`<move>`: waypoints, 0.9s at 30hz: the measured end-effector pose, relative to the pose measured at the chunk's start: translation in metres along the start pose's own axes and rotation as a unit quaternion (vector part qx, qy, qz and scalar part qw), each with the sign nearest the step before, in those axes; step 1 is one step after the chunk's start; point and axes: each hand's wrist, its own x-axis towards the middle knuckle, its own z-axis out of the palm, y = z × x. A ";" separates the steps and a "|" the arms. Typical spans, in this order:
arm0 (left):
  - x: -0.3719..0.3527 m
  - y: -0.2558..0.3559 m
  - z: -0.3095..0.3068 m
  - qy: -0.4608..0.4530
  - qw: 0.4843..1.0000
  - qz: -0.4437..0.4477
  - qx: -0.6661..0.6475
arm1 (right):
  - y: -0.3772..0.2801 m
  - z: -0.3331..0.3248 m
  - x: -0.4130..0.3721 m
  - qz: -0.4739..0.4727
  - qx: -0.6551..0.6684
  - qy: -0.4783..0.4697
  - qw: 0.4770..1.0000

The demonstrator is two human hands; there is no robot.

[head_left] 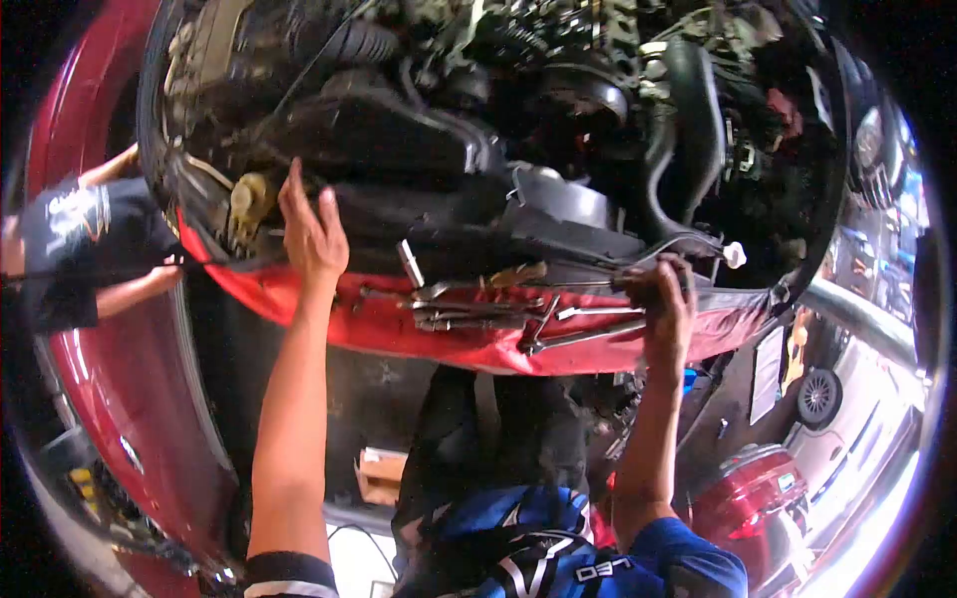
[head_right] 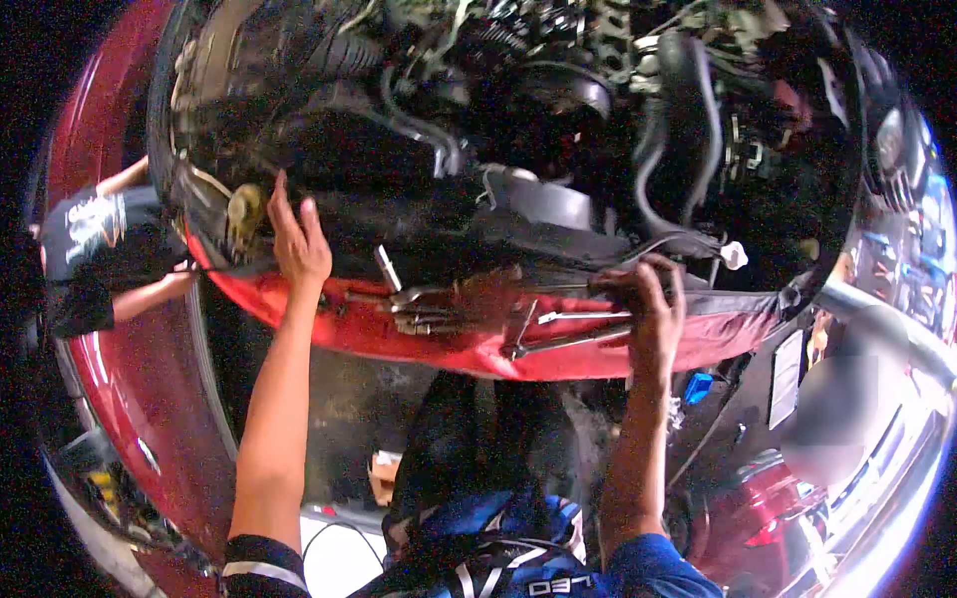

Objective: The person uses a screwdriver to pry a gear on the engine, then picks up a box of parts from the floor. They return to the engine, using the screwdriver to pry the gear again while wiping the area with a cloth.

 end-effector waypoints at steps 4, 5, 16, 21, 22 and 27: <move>-0.001 0.000 0.001 0.003 1.000 0.010 -0.015 | 0.032 -0.010 -0.008 -0.086 -0.280 0.061 0.954; -0.001 0.003 -0.001 0.002 1.000 0.016 -0.010 | 0.021 0.005 -0.020 -0.121 -0.384 0.096 0.910; -0.001 0.007 -0.002 -0.003 1.000 0.015 -0.014 | 0.017 -0.147 0.056 -0.343 -0.558 0.394 0.645; -0.001 0.007 0.001 -0.005 0.999 0.032 -0.014 | 0.038 -0.172 0.094 -0.260 -0.557 0.465 0.637; -0.002 0.005 0.002 -0.009 1.000 0.021 -0.013 | 0.037 -0.170 0.092 -0.236 -0.530 0.439 0.686; 0.000 0.011 0.004 -0.003 1.000 0.014 -0.009 | 0.050 -0.188 0.108 -0.221 -0.533 0.425 0.698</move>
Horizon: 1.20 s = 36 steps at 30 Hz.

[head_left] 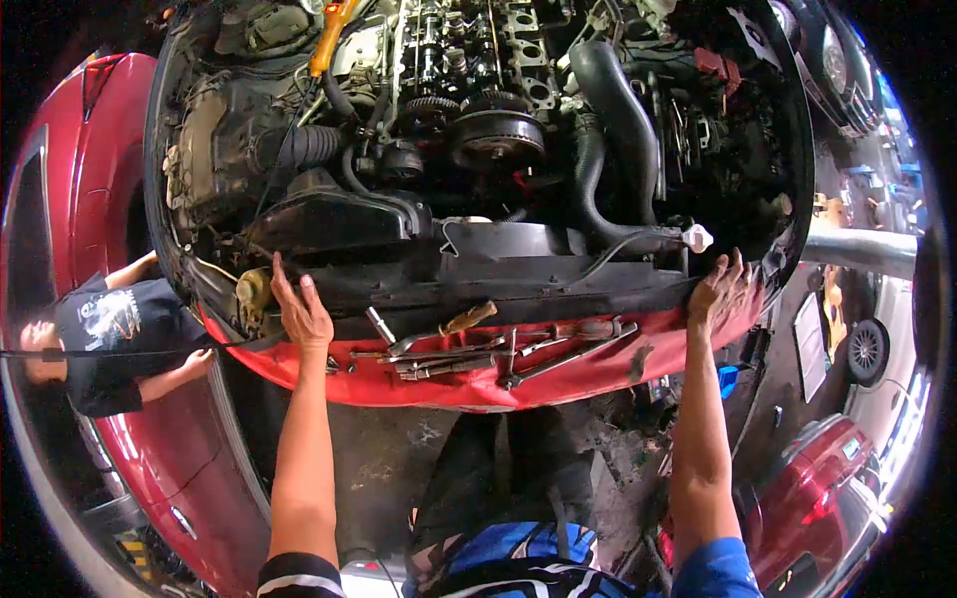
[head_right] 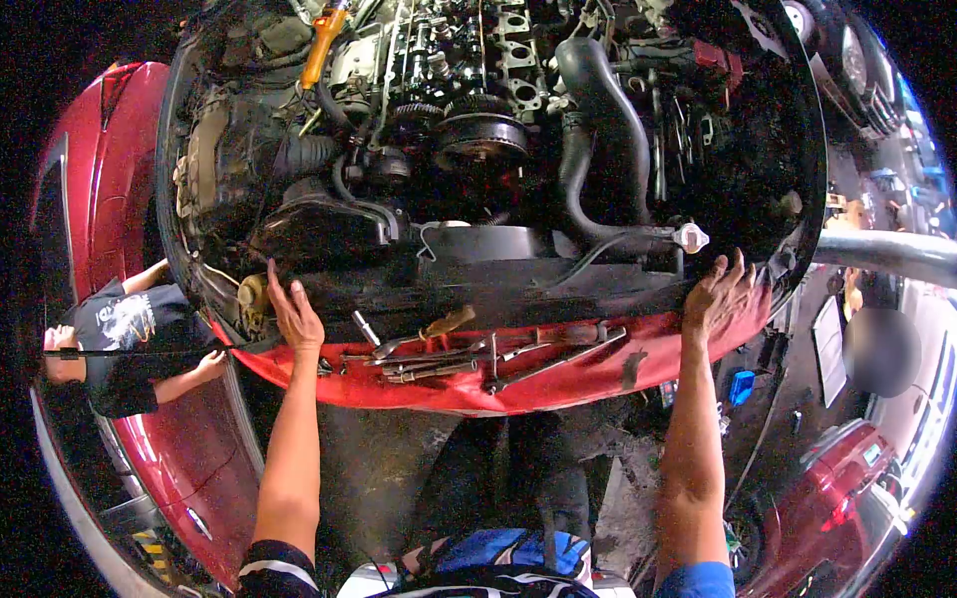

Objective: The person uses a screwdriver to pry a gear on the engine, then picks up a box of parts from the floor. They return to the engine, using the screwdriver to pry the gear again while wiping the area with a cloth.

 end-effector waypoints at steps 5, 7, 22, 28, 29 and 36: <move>-0.005 0.001 0.000 -0.010 1.000 -0.023 0.011 | 0.013 0.007 0.001 -0.035 0.011 -0.005 0.999; -0.004 -0.001 0.003 0.009 1.000 -0.008 0.010 | 0.011 0.011 0.000 -0.031 -0.001 -0.003 0.999; -0.002 -0.034 0.018 0.059 0.987 -0.142 -0.048 | -0.020 -0.019 0.000 0.047 0.013 -0.040 0.998; -0.002 -0.031 0.016 0.039 0.982 -0.187 0.004 | -0.016 -0.013 -0.001 0.047 0.020 -0.047 0.998; -0.001 -0.028 0.016 0.038 0.982 -0.188 0.003 | -0.016 -0.014 -0.001 0.049 0.023 -0.046 0.997; 0.000 -0.007 0.015 0.036 0.985 -0.170 -0.001 | -0.014 -0.017 -0.001 0.034 0.014 -0.030 0.999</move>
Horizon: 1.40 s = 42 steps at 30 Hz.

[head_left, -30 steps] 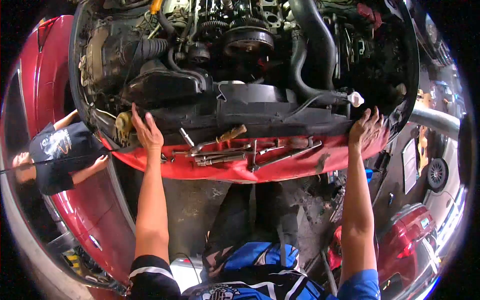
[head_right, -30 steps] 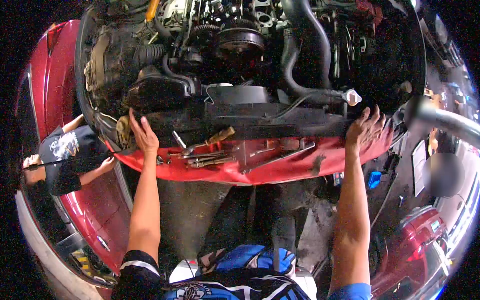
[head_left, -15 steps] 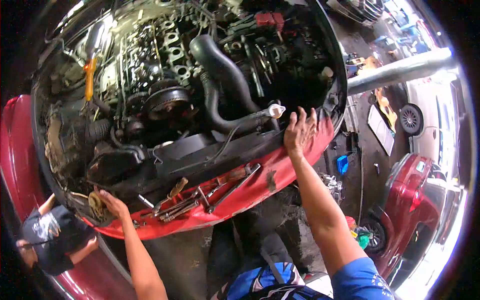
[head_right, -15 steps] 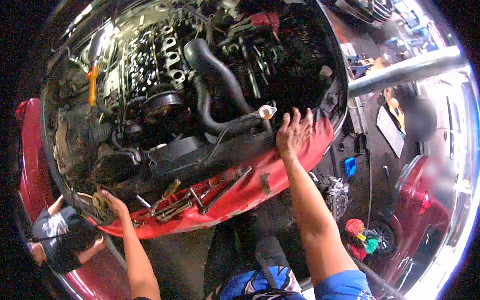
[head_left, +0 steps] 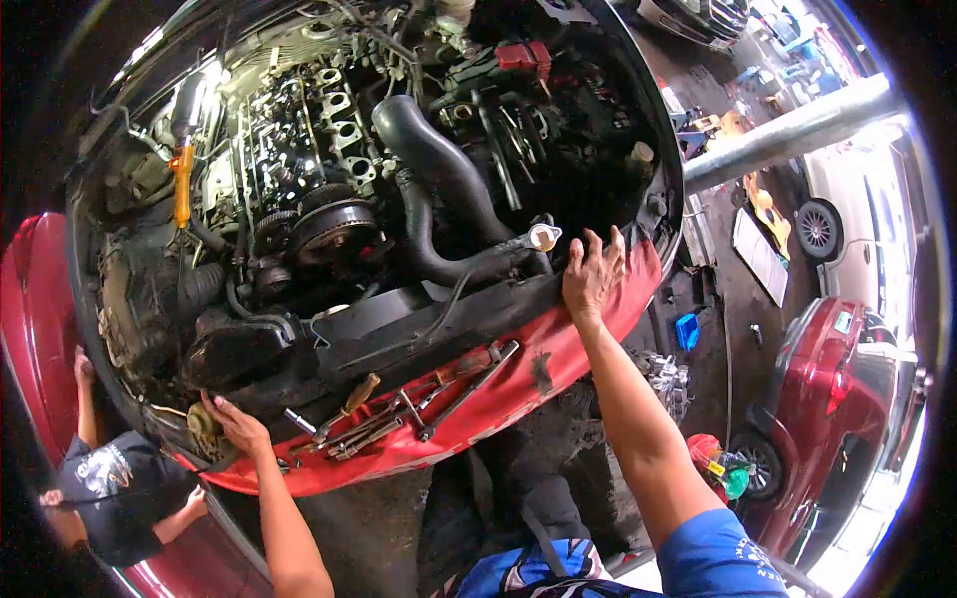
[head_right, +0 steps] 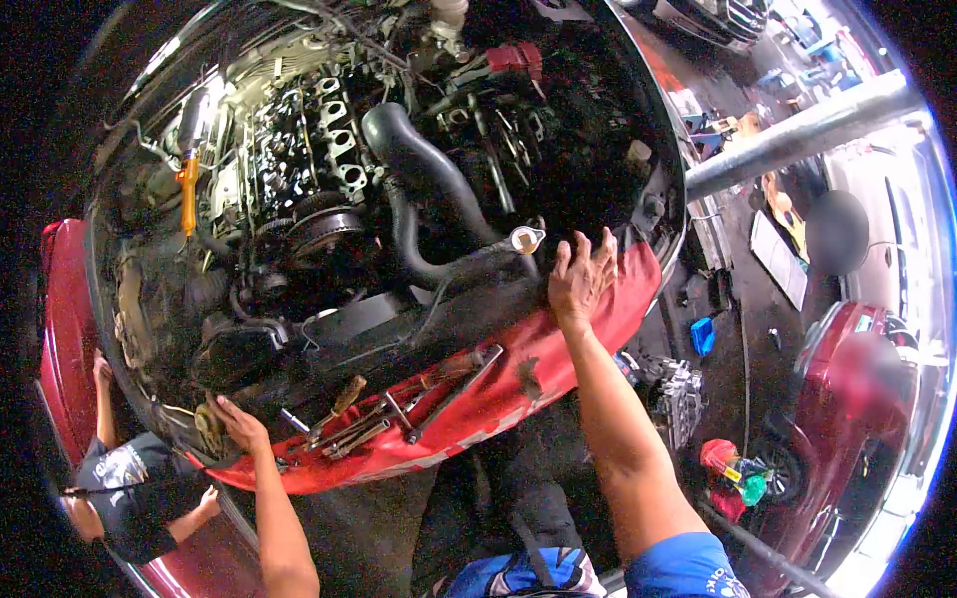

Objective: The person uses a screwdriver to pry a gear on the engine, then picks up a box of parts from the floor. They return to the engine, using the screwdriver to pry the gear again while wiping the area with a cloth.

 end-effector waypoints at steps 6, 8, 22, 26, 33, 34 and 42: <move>-0.003 0.015 -0.004 0.012 1.000 -0.010 -0.010 | -0.011 -0.030 0.034 0.006 0.091 -0.036 0.995; -0.001 0.009 -0.002 0.037 0.999 -0.006 -0.003 | 0.001 -0.002 0.072 -0.029 0.074 0.089 0.993; 0.003 0.006 0.004 0.059 0.998 0.010 0.024 | -0.040 0.165 0.366 -0.392 -0.111 -0.013 0.913; 0.001 0.002 0.006 0.070 0.997 -0.026 0.034 | -0.031 0.170 0.381 -0.407 -0.210 -0.122 0.880; 0.001 0.004 0.004 0.059 0.995 -0.068 0.034 | -0.022 0.182 0.385 -0.488 -0.180 -0.026 0.854; 0.000 0.005 0.004 0.061 0.995 -0.066 0.039 | -0.024 0.174 0.382 -0.477 -0.133 0.010 0.869; -0.003 0.007 0.003 0.064 0.995 -0.073 0.037 | 0.008 0.099 0.301 -0.115 0.216 0.039 0.969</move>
